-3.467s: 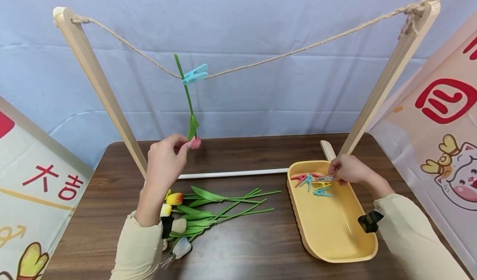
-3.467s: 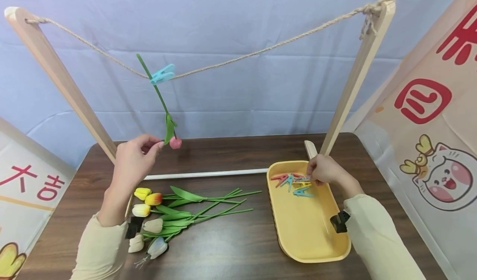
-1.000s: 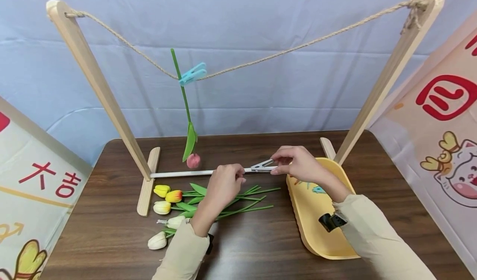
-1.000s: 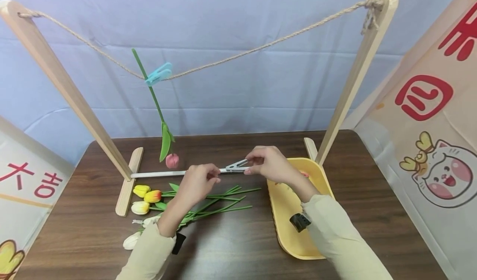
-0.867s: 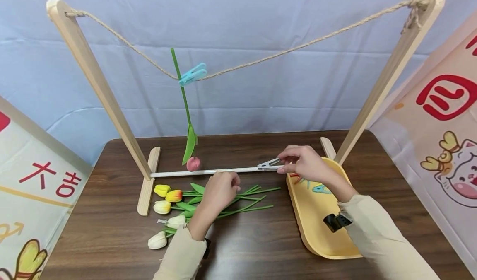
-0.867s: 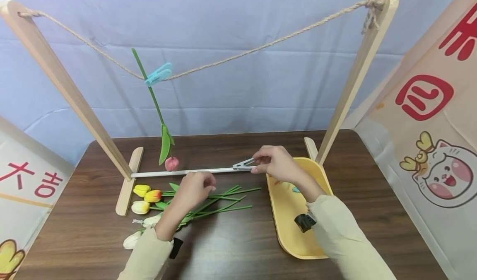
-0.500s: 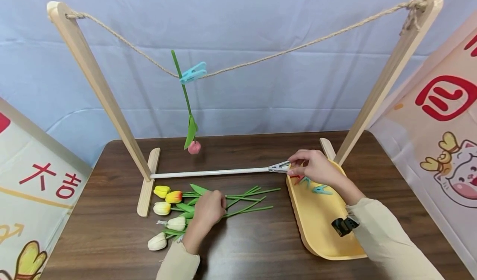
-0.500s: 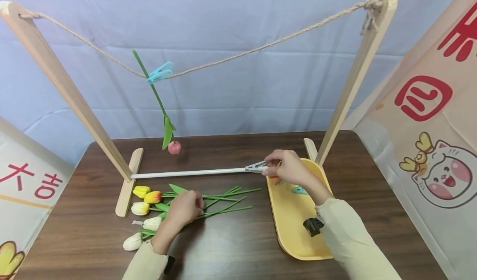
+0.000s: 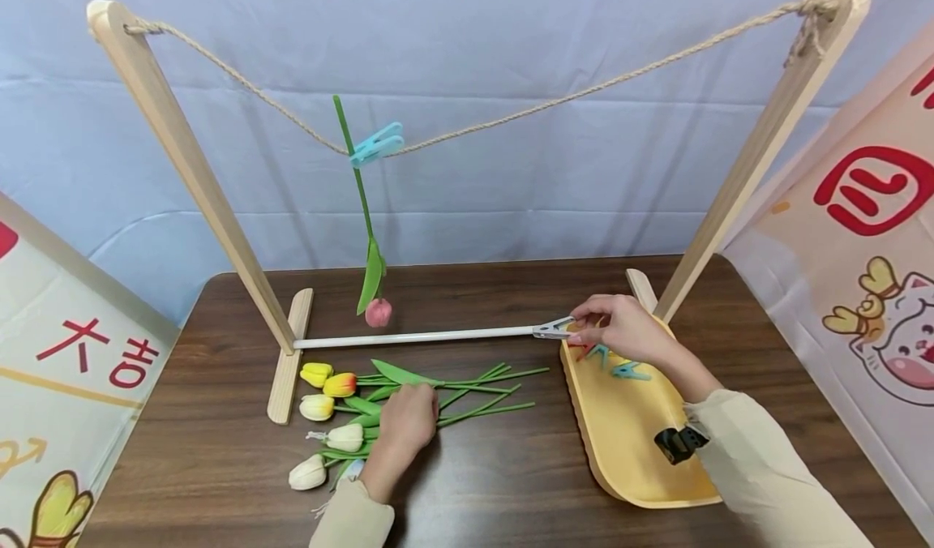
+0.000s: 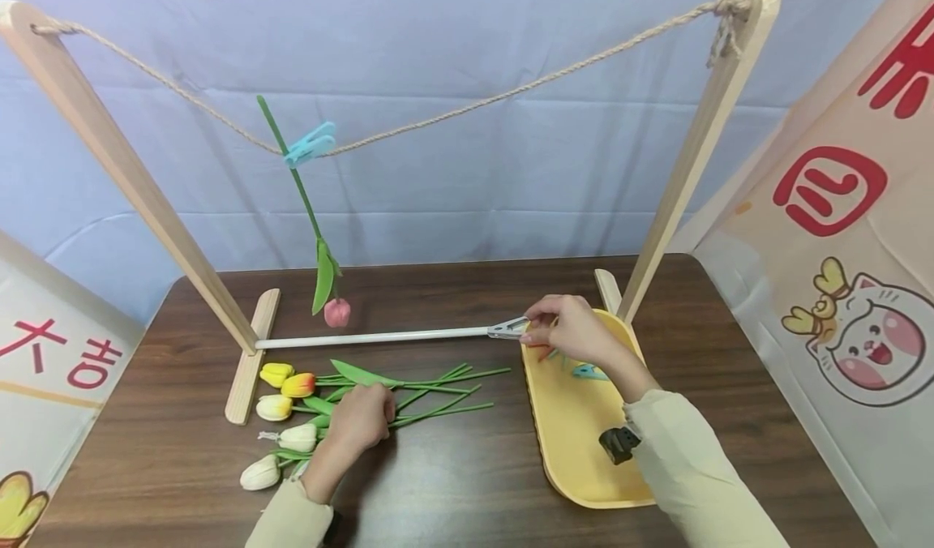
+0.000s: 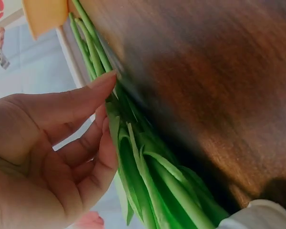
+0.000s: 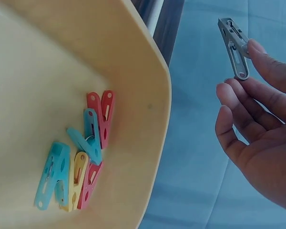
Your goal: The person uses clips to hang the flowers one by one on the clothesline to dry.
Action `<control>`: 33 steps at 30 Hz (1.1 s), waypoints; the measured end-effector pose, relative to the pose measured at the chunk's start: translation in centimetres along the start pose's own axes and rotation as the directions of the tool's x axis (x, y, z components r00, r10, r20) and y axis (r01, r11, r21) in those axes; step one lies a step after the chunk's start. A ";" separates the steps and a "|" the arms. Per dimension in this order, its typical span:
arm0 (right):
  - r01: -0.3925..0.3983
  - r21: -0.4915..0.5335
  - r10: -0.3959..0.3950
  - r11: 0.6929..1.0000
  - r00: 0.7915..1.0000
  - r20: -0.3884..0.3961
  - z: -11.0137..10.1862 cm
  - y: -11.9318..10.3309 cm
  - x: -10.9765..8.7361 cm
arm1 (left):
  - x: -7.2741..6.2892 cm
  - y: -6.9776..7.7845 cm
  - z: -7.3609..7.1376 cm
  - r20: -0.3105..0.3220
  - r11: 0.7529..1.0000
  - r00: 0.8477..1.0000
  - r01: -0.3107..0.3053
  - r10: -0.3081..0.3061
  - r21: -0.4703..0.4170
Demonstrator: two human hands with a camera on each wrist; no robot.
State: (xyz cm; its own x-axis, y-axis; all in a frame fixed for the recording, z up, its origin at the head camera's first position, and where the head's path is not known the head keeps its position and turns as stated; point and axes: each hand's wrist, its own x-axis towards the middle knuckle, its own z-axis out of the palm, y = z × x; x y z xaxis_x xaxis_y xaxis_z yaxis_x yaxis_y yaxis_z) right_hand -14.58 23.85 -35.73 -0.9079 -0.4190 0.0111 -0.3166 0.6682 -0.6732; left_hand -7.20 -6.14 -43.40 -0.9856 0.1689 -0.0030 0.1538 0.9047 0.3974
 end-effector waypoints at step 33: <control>-0.009 -0.046 0.008 0.999 1.000 -0.030 -0.7 0.7 -0.4 | 3.5 1.4 -12.2 -0.206 0.975 0.975 -0.124 0.085 -0.185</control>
State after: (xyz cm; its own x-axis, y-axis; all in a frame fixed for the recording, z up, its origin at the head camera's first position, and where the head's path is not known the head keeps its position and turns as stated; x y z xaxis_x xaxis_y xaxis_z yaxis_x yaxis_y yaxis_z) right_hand -14.61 24.98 -35.71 -0.9182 -0.3950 0.0279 -0.3204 0.6996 -0.6387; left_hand -11.28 -9.03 -31.61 -0.9621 0.1607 0.2203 0.2594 0.7886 0.5575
